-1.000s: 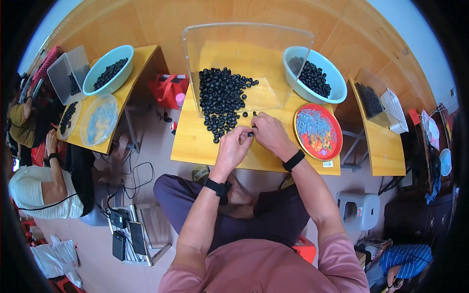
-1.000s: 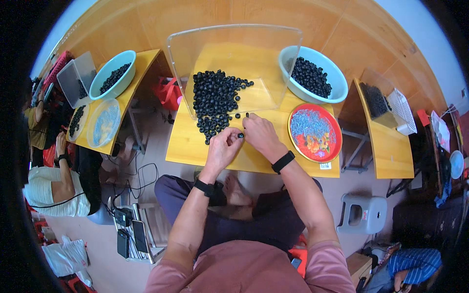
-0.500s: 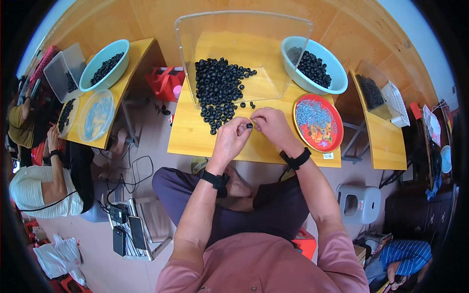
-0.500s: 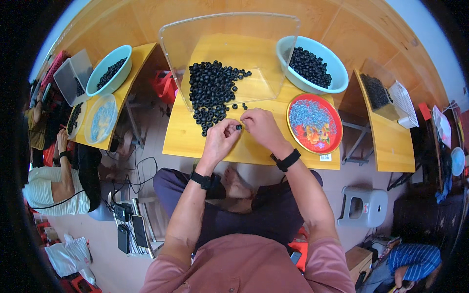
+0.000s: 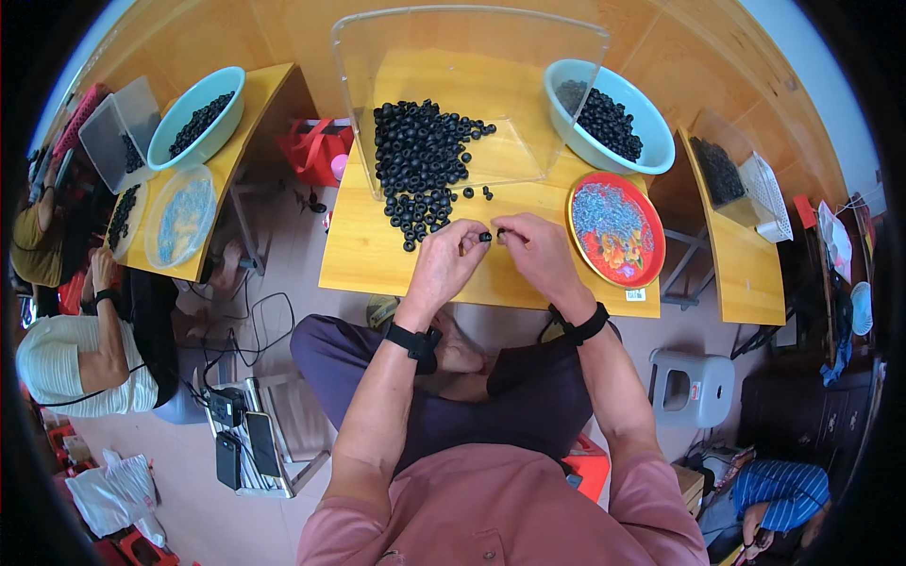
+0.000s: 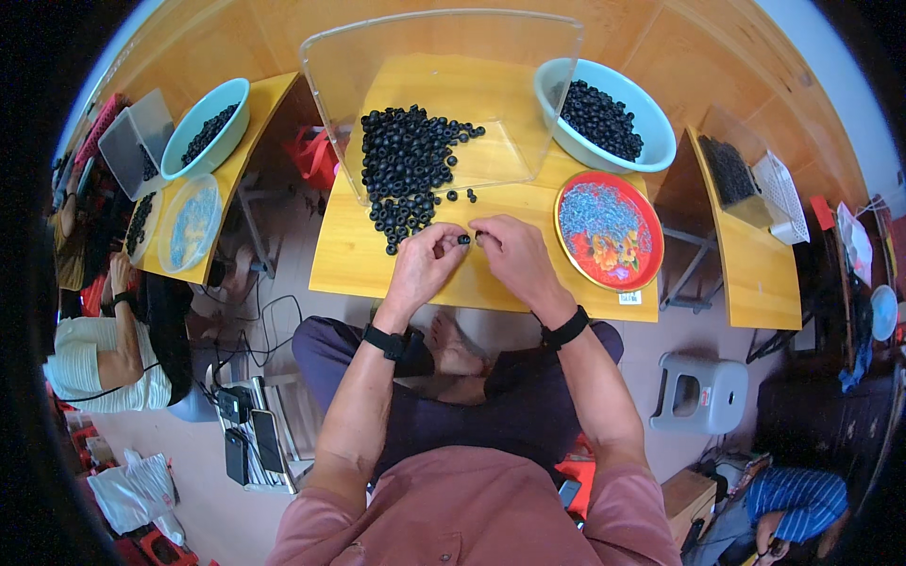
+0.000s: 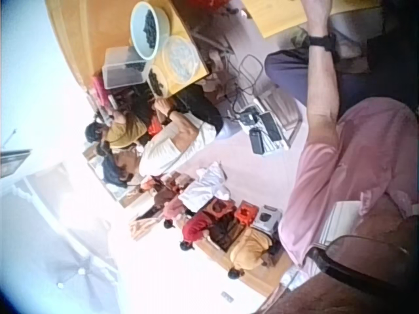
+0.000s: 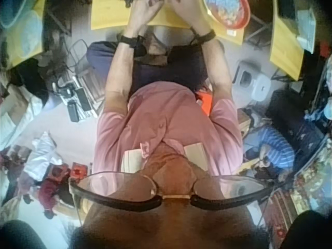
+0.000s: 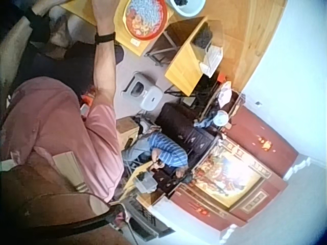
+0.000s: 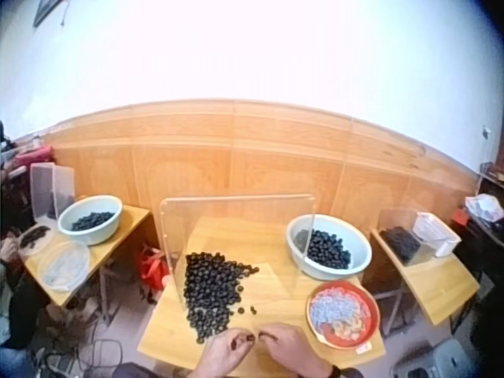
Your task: The recorder is sorting small black plastic components and inserting metal pins into them in a manufacturing workshop.
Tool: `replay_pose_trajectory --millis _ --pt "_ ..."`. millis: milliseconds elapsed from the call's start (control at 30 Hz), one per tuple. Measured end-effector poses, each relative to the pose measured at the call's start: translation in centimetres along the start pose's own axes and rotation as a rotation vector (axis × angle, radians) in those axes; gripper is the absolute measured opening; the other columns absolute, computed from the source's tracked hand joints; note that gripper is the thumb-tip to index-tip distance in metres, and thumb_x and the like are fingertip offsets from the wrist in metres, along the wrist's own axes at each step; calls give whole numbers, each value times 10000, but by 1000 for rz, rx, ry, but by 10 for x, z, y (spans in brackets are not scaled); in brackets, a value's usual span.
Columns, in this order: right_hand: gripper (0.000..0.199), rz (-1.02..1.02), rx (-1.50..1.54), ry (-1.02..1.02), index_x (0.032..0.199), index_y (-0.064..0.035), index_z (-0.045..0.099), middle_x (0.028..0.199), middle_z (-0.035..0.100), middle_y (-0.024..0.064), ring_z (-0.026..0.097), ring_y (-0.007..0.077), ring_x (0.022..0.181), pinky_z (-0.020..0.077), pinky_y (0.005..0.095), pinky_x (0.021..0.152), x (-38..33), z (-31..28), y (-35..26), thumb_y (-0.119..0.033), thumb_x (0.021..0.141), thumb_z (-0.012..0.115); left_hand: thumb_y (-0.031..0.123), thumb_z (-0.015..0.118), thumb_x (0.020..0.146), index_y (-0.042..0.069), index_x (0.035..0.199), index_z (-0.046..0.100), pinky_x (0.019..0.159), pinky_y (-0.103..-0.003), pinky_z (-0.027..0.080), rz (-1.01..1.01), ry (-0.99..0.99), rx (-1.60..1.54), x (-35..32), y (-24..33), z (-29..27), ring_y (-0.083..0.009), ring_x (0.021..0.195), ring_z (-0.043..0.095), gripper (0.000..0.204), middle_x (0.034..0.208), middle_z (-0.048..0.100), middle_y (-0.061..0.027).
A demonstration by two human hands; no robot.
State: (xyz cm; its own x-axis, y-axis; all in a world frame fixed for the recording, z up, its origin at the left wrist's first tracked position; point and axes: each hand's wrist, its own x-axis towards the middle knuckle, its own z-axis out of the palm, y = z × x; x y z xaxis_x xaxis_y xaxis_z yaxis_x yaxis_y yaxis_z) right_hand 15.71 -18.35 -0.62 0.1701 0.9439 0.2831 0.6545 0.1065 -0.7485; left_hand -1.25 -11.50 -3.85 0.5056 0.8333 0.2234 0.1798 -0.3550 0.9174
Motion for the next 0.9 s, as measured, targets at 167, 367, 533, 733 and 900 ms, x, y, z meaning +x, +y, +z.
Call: replay_pose_trajectory --millis 167,367,533,733,900 --pt "167 -104 -52 36 1040 -12 723 934 718 171 699 351 866 557 402 767 -3 1 -6 -38 907 626 70 735 870 -28 1069 700 697 -325 541 -11 -4 -4 0 0 0 -213 743 671 225 860 705 -145" --pt "156 -310 -274 72 1023 -58 733 921 732 124 677 324 758 539 412 698 -6 5 -5 -58 889 654 80 738 870 -21 1084 705 707 -326 547 -24 -3 -15 -1 -1 -1 -225 794 710 239 905 734 -164" --pt "146 -326 -327 108 1012 -61 731 884 734 116 665 319 720 531 414 669 -7 6 -4 -75 880 670 74 739 874 -25 1089 703 730 -322 561 -27 -13 -8 -1 1 0 -230 825 729 240 921 744 -170" --pt "129 -290 -320 104 1003 -55 733 881 734 129 669 336 719 531 430 664 -4 7 -8 -93 901 664 78 739 901 -24 1109 694 768 -314 579 -70 -17 -96 -1 -2 0 -199 843 732 237 931 755 -157" --pt "117 -254 -257 82 979 -58 740 865 729 142 683 347 752 534 437 671 -1 6 -7 -109 918 654 90 758 902 -18 1081 684 768 -279 563 -83 -36 -86 0 1 -2 -111 823 698 222 904 751 -89"
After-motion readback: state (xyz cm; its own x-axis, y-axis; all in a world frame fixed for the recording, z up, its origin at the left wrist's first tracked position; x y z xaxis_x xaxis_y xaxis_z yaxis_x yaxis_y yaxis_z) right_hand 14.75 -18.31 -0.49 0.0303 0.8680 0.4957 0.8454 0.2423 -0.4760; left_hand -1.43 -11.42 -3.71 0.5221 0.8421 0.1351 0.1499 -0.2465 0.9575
